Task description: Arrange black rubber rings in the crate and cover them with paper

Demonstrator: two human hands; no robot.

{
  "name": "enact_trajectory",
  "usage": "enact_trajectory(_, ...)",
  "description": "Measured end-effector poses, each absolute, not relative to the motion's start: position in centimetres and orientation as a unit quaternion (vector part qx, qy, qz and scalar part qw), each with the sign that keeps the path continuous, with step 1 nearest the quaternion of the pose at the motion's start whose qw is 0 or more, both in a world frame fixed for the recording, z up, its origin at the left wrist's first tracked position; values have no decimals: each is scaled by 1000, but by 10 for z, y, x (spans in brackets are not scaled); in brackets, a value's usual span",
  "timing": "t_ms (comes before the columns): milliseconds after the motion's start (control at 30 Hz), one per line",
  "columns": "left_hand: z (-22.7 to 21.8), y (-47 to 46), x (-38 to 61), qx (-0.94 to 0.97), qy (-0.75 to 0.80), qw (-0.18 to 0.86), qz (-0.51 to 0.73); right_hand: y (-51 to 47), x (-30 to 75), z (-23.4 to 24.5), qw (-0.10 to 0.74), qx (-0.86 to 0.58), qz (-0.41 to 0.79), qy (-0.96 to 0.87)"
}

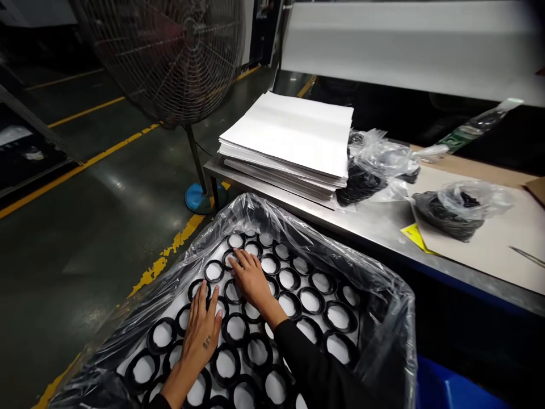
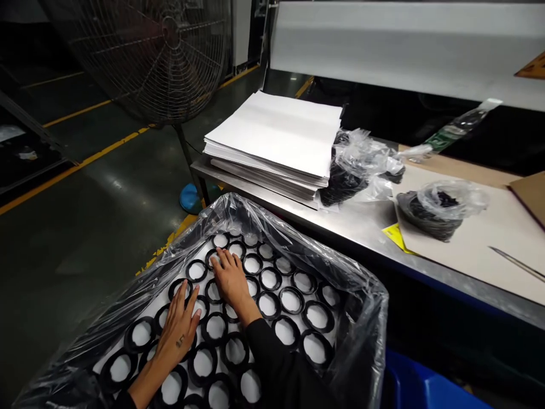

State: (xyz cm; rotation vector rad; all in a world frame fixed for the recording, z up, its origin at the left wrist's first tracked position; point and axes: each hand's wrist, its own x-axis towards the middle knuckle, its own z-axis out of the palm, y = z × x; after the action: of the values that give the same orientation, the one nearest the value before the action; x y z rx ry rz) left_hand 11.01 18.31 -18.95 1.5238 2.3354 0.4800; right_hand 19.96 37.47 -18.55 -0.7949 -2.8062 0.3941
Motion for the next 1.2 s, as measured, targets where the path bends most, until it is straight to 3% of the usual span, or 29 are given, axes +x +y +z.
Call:
enact_trajectory(233, -181, 154, 84, 464, 855, 139, 185, 443, 182, -183, 92, -319, 102, -938)
enact_trajectory(433, -179, 103, 68, 421, 889, 103, 149, 472, 196, -183, 58, -274, 97, -955)
enact_trajectory(1200, -183, 96, 100, 395, 913, 55, 89, 450, 253, -187, 35, -124, 2, -992)
